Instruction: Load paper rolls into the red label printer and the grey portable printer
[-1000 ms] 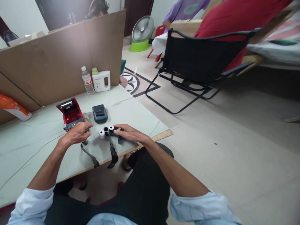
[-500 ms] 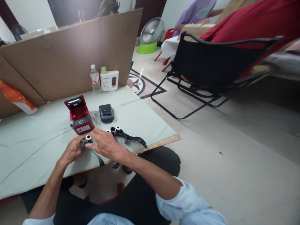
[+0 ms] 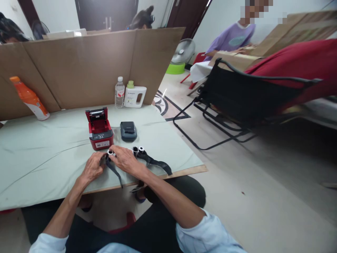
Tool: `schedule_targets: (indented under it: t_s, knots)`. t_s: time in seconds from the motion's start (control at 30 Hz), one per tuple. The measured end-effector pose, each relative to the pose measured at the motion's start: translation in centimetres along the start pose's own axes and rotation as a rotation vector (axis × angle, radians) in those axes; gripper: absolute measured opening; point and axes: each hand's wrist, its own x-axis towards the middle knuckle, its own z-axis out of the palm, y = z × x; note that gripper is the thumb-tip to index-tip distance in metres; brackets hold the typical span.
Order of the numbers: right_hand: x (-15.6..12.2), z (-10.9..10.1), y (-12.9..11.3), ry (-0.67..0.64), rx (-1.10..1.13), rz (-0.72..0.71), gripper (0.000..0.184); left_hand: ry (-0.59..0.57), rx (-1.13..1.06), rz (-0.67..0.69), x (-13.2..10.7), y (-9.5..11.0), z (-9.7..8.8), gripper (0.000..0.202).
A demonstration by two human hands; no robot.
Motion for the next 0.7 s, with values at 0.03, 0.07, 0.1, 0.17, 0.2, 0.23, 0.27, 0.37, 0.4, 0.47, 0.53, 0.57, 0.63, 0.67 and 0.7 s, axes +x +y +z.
schedule_targets:
  t_s: [0.03,0.07,0.1,0.17,0.2,0.23,0.27,0.37,0.4,0.47,0.53,0.57,0.63,0.67,0.7]
  knots:
    - [0.0,0.3,0.4,0.01,0.027,-0.003,0.019,0.002,-0.014,-0.002,0.0,0.0,0.0,0.054]
    - [0.1,0.5,0.7,0.023,0.052,-0.002,0.019,0.004,-0.031,-0.005,0.0,0.1,0.0,0.053]
    - [0.1,0.8,1.0,0.034,0.074,-0.003,0.018,0.005,-0.05,-0.011,0.1,0.2,0.0,0.053]
    - [0.1,1.1,1.5,0.058,0.108,-0.012,0.018,0.01,-0.096,-0.035,0.1,0.4,-0.2,0.05]
    - [0.1,1.3,1.6,0.068,0.12,-0.018,0.018,0.014,-0.122,-0.053,0.2,0.6,-0.4,0.049]
    - [0.1,1.4,1.7,0.073,0.132,-0.023,0.018,0.016,-0.149,-0.074,0.3,0.8,-0.6,0.049]
    - [0.2,1.6,1.8,0.074,0.145,-0.028,0.018,0.015,-0.175,-0.095,0.4,1.1,-0.8,0.048]
    - [0.2,2.1,1.7,0.07,0.187,-0.045,0.018,-0.005,-0.241,-0.114,0.8,1.7,-1.5,0.048]
    - [0.2,2.3,1.7,0.072,0.206,-0.057,0.019,-0.009,-0.255,-0.101,0.9,1.9,-1.7,0.049]
    - [0.1,2.7,1.6,0.084,0.257,-0.084,0.021,0.001,-0.27,-0.057,1.1,2.1,-2.0,0.051]
    - [0.0,3.2,1.6,0.099,0.317,-0.112,0.023,0.022,-0.265,0.001,1.2,2.3,-2.3,0.051]
    - [0.0,3.4,1.6,0.105,0.348,-0.122,0.023,0.03,-0.261,0.029,1.2,2.3,-2.4,0.049]
    - [-0.1,3.6,1.8,0.117,0.396,-0.121,0.023,0.045,-0.256,0.074,1.1,2.2,-2.7,0.04]
    - [-0.1,3.7,1.9,0.128,0.415,-0.111,0.023,0.056,-0.259,0.085,0.9,2.1,-2.8,0.036]
    - [-0.2,3.8,2.1,0.14,0.432,-0.097,0.024,0.071,-0.268,0.087,0.8,2.0,-3.0,0.032]
